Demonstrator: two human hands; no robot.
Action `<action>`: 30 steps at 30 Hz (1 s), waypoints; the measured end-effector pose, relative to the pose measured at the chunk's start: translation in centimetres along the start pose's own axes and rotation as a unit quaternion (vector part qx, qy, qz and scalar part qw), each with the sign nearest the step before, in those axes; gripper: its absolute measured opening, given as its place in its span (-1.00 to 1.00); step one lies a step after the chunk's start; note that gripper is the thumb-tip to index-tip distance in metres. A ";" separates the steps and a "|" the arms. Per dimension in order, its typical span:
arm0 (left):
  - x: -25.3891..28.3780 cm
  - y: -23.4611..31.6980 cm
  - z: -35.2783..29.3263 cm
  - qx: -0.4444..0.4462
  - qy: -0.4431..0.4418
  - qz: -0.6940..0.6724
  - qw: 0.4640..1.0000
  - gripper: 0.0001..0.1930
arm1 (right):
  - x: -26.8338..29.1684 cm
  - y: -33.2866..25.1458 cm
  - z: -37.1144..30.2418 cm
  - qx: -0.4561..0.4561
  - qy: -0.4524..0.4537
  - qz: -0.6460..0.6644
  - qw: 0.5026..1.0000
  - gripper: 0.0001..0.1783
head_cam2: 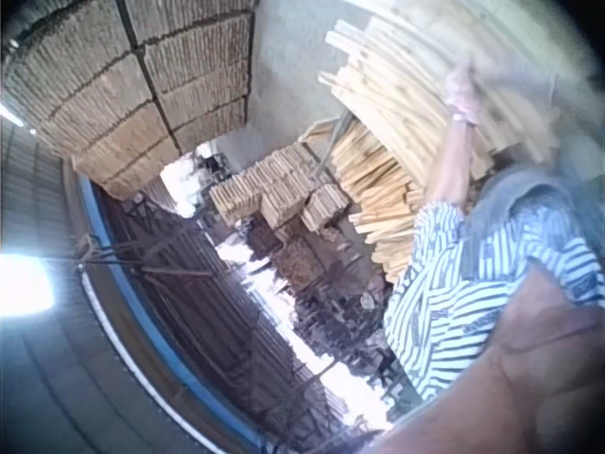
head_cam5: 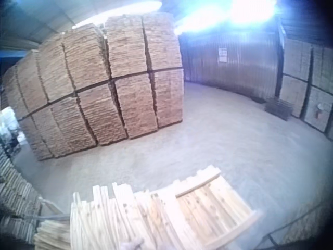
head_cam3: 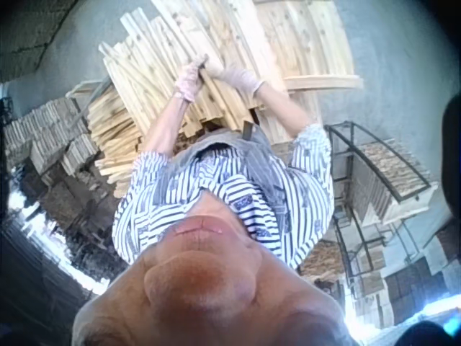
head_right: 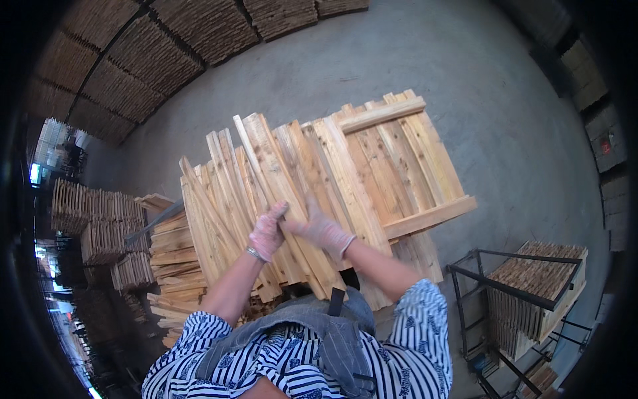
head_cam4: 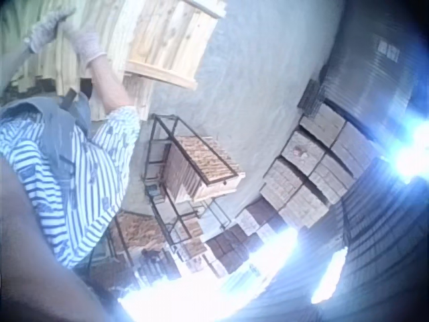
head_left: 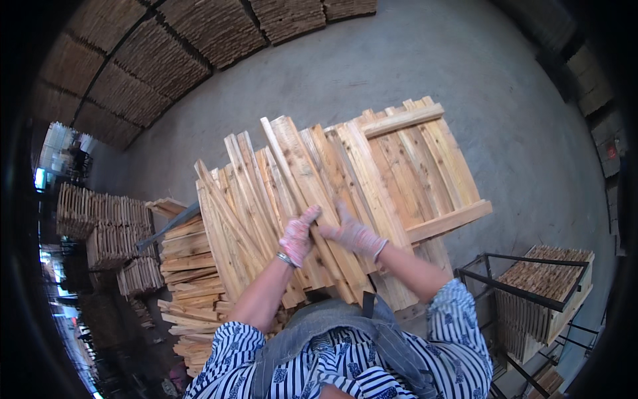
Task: The person stacks wooden planks in a warehouse environment. They pick up planks from a large pile on the floor and arrange them into neat, organized stacks on a metal rack. The person uses both hands to lift and place the wood, occasionally adjusting the alignment of the planks to ensure a stable stack.
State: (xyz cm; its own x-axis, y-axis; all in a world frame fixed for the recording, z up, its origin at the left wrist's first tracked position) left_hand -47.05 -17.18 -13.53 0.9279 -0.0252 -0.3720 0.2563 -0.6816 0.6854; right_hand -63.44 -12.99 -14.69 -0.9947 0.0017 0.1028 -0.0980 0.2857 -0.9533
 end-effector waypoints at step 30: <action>4.3 -4.3 8.2 -0.013 0.139 0.298 0.944 -0.20 | 18.2 2.5 1.1 -0.242 0.216 -0.489 0.810 0.14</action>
State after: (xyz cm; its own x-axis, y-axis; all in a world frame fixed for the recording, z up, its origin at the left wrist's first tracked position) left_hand -46.35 -20.33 -23.23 0.9434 -0.2036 0.2619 -0.3317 -0.5887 0.7372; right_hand -81.79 -13.33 -15.52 -0.3344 -0.1469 0.9309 -0.7052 0.6942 -0.1438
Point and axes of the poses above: each hand's wrist, its own z-axis towards the middle knuckle, its own x-axis out of the back of the hand, y = z × x, the point moved 4 cm from there along z, towards the middle knuckle, and after that the axes turned 4 degrees about z, right-handed, at the moved point
